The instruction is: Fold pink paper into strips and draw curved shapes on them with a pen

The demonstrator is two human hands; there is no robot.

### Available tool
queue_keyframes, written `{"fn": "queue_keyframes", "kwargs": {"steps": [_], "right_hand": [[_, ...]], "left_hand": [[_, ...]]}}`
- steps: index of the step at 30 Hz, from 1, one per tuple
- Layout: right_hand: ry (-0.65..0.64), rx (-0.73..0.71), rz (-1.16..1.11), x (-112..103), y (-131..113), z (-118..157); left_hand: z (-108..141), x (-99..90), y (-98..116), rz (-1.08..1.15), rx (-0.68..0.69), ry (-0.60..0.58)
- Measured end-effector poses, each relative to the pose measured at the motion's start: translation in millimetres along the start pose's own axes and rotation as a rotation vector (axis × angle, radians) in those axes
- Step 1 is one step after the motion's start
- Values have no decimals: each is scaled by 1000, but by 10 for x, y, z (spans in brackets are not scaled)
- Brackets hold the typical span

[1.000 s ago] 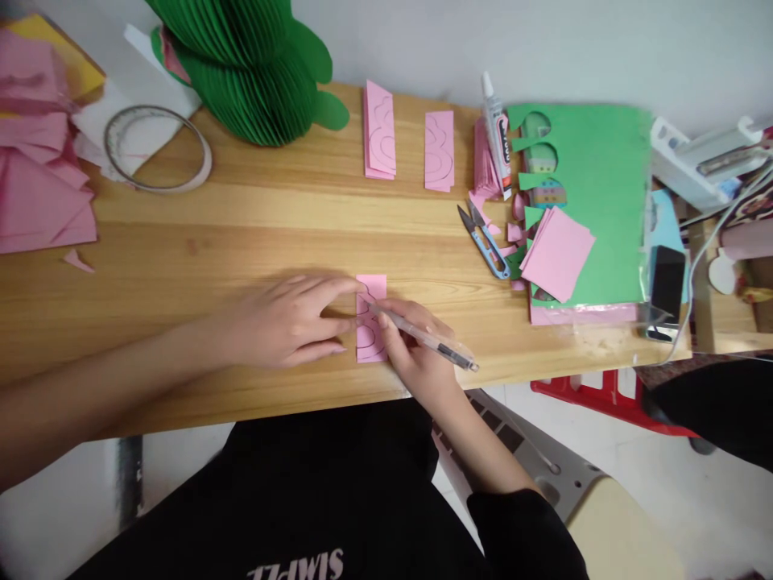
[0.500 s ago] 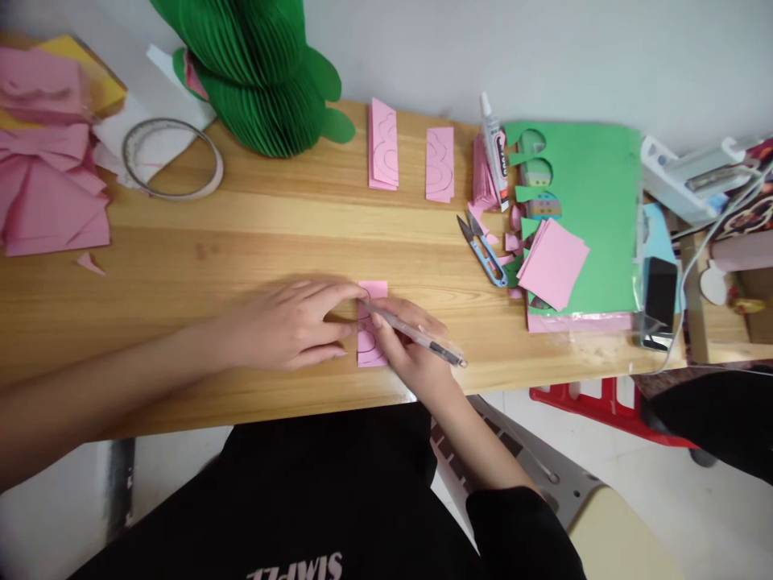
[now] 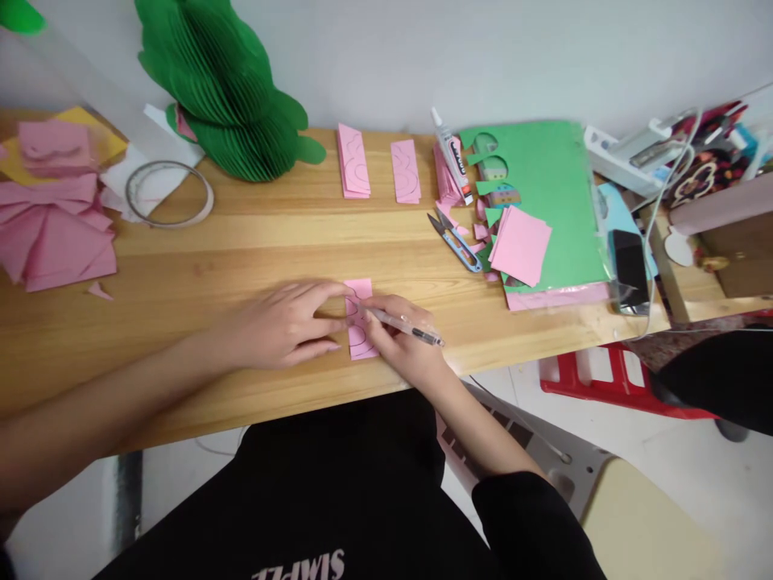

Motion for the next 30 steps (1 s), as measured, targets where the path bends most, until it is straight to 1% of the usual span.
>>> {"fn": "queue_keyframes", "kwargs": {"steps": [2,6,7,9,11,13,16,18,20,24,26,30], "right_hand": [[26,4,-7,-34,8,41],[146,29,-92,-178,30,203],[159,30,-89,-202,21,256],[135,16,-17,-203,-21,359],[70,-16,102,-151,-70,453],[32,-55,203,-101,-99,529],[22,-128,268,-49,-136,594],[17,-146,276,-29,-149,601],[29,-118,250,-41,-146,583],[137,-24,26,-132,-130,510],[175,0,-51,-137,-126,465],[148,14,-33,-47,-128,373]], "left_hand": [[1,-7,2,-11,3,5],[10,-3,10,-53,20,10],[12,2,14,-67,28,11],[14,13,24,-94,43,13],[14,22,38,-112,61,21],[12,36,63,-123,84,25],[9,52,89,-119,99,26],[6,60,85,-103,89,20],[3,69,72,-83,76,10],[3,73,44,-43,64,9],[5,69,32,-23,58,11],[6,62,5,7,28,9]]}}
Point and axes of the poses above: each hand's wrist, its own z-axis away from the middle knuckle, its own x-axis out of the palm, y = z × x, the point moved 9 cm from there along -z, towards the middle knuckle, and after that the axes turned 12 degrees about -z, right-handed, at the moved point
